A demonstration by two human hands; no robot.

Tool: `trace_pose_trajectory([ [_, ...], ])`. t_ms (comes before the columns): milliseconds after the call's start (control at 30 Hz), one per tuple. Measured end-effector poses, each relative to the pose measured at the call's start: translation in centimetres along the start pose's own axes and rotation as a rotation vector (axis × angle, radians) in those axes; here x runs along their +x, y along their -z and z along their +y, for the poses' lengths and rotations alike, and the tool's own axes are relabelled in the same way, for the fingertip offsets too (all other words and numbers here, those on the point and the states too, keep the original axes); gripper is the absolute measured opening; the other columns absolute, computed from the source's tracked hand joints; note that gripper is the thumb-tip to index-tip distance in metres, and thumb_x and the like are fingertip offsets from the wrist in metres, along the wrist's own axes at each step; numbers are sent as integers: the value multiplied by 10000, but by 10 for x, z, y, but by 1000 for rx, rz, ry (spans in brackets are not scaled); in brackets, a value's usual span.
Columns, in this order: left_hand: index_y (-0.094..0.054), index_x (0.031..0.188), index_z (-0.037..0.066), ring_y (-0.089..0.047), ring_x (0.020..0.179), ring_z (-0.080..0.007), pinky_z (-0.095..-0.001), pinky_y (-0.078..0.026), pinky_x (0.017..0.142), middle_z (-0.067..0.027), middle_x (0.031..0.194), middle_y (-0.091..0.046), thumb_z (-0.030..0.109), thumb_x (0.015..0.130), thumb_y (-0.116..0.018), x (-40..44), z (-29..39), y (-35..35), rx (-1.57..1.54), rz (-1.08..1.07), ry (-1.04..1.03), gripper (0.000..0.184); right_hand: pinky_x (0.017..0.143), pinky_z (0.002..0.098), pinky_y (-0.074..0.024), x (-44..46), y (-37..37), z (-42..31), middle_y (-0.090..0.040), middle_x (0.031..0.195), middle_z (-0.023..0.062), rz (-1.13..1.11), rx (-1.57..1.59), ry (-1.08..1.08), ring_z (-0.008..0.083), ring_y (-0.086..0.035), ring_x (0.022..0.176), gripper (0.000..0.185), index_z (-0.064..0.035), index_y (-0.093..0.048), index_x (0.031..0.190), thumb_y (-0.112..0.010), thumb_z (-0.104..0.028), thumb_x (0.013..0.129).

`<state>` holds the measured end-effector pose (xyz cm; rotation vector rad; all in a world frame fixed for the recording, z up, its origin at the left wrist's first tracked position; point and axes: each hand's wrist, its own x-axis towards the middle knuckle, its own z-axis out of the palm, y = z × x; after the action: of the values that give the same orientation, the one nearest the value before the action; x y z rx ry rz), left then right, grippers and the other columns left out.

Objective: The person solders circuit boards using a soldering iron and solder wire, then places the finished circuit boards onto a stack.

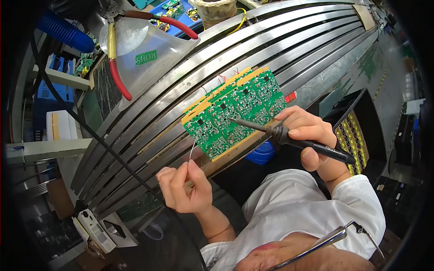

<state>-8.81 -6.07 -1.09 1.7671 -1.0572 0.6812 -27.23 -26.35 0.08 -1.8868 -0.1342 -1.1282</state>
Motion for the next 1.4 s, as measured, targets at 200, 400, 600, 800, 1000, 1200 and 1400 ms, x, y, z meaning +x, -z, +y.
trace_pose_trajectory([
  [200, -682, 881, -11, -495, 614, -208, -348, -386, 542, -58, 737, -501, -49, 816, -737, -12, 3, 3, -23, -2, -6, 93, 845, 524, -571, -3, -5, 1, -702, 858, 174, -26, 41, 8, 304, -690, 746, 317, 38, -666, 1131, -631, -229, 963],
  [400, -672, 892, -9, -456, 628, -196, -338, -359, 549, -58, 750, -484, -46, 829, -717, -24, 4, 3, -86, -9, -22, 86, 821, 510, -571, -7, -7, 0, -698, 853, 164, -18, 57, 20, 300, -683, 735, 307, 37, -673, 1118, -643, -217, 949],
  [600, -651, 902, -9, -433, 628, -186, -334, -357, 563, -51, 750, -490, -52, 847, -696, -34, 7, 4, -104, -18, -39, 83, 808, 497, -573, -13, -5, 0, -694, 858, 164, 3, 46, 39, 302, -682, 739, 303, 41, -680, 1119, -647, -206, 947],
  [800, -636, 954, -21, -515, 667, -223, -348, -434, 618, -91, 776, -554, -32, 911, -668, -48, 7, 1, -231, -43, -6, 55, 820, 496, -563, -17, 13, 0, -685, 947, 203, 34, -7, 64, 319, -678, 842, 339, 31, -642, 1204, -632, -233, 992],
  [1000, -584, 956, -21, -559, 679, -262, -379, -469, 658, -127, 784, -605, 10, 977, -645, -75, -10, -1, -265, -158, 49, 71, 859, 400, -533, -12, 69, 28, -698, 1044, 208, 283, -319, 12, 264, -665, 917, 340, 33, -622, 1256, -503, -209, 1050],
  [1200, -562, 826, -31, -546, 660, -320, -419, -450, 640, -156, 737, -567, -3, 983, -605, -65, -25, 9, 24, -90, 13, 164, 807, 261, -531, 51, 114, 69, -728, 928, 67, 325, -374, -293, 105, -660, 861, 262, 19, -726, 1151, -578, -161, 1032],
  [1400, -593, 801, 20, -570, 667, -287, -410, -434, 647, -114, 716, -575, 25, 918, -642, -68, 25, 3, -196, -473, -117, 127, 753, 258, -522, 95, 114, 94, -700, 872, 31, 142, -408, -285, 95, -632, 803, 280, 12, -736, 1097, -593, -219, 1030],
])
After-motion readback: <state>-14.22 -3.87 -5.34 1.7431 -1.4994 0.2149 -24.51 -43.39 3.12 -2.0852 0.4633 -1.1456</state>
